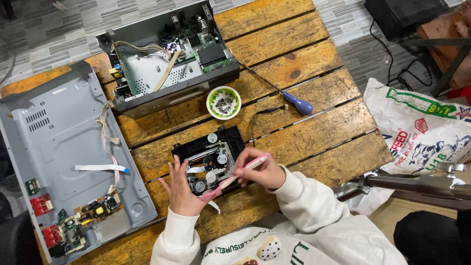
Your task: Cleaning a DVD drive mechanism using an air blower and a toothbrush
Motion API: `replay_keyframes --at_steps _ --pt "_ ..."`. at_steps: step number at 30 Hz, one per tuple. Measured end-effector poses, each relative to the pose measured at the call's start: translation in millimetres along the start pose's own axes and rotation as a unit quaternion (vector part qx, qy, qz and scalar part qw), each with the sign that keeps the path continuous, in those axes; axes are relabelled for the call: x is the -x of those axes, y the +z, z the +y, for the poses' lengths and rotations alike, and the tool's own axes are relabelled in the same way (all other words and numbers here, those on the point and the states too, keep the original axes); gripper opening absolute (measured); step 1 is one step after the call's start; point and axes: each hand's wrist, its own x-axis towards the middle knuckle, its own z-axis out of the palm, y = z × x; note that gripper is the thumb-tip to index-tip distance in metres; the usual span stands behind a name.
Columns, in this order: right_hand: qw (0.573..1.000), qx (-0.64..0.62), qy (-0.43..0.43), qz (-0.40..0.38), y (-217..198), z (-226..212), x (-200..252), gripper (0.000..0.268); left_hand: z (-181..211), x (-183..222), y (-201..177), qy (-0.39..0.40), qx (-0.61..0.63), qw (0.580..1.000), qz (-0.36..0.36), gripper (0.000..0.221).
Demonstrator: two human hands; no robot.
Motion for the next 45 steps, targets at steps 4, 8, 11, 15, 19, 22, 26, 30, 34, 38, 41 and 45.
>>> replay_keyframes --at_steps 4,8,11,15,19,22,26,30,34,38,41,45 --pt "0.999 -0.013 -0.015 0.034 -0.5 17.5 -2.8 0.013 5.5 -0.8 -7.9 -0.004 0.072 0.997 -0.013 0.127" --pt "0.995 -0.013 -0.026 0.100 -25.2 23.6 -0.6 0.016 8.1 -1.1 -11.1 -0.008 0.083 0.996 -0.021 0.127" --pt "0.992 -0.002 -0.033 0.123 -13.6 15.1 -0.1 0.019 9.0 -2.4 -11.7 -0.017 0.089 0.996 -0.029 0.127" --pt "0.995 0.005 -0.006 0.095 -17.8 19.4 -3.5 0.017 8.1 -2.0 -10.5 -0.014 0.080 0.996 -0.030 0.127" --pt "0.977 0.027 -0.051 0.204 -47.1 8.5 -1.3 0.019 6.5 -0.7 -9.7 -0.011 0.075 0.997 -0.029 0.129" --pt "0.985 -0.019 -0.051 0.161 -21.2 21.9 -1.5 0.021 12.8 -2.9 -17.7 0.000 0.062 0.998 -0.024 0.129" --pt "0.990 0.011 -0.010 0.143 -25.5 28.0 -1.9 0.017 13.0 -0.9 -21.0 -0.006 0.072 0.997 -0.031 0.130" --pt "0.969 0.065 -0.084 0.221 -38.7 27.8 -1.6 0.020 9.9 -1.4 -14.1 0.000 0.065 0.998 -0.024 0.130" --pt "0.987 0.077 -0.053 0.128 -1.8 20.6 -1.1 0.022 16.2 -0.3 -23.6 -0.005 0.060 0.997 -0.048 0.128" --pt "0.971 0.111 -0.091 0.192 -46.3 25.6 2.5 0.016 15.7 2.2 -27.5 -0.013 0.070 0.996 -0.049 0.127" --pt "0.963 0.096 -0.131 0.215 -27.3 18.1 3.9 0.022 20.2 1.8 -32.7 -0.008 0.088 0.995 -0.047 0.130" --pt "0.979 0.146 -0.127 0.072 -13.4 23.8 8.1 0.017 24.0 0.6 -36.7 -0.013 0.094 0.994 -0.050 0.125"
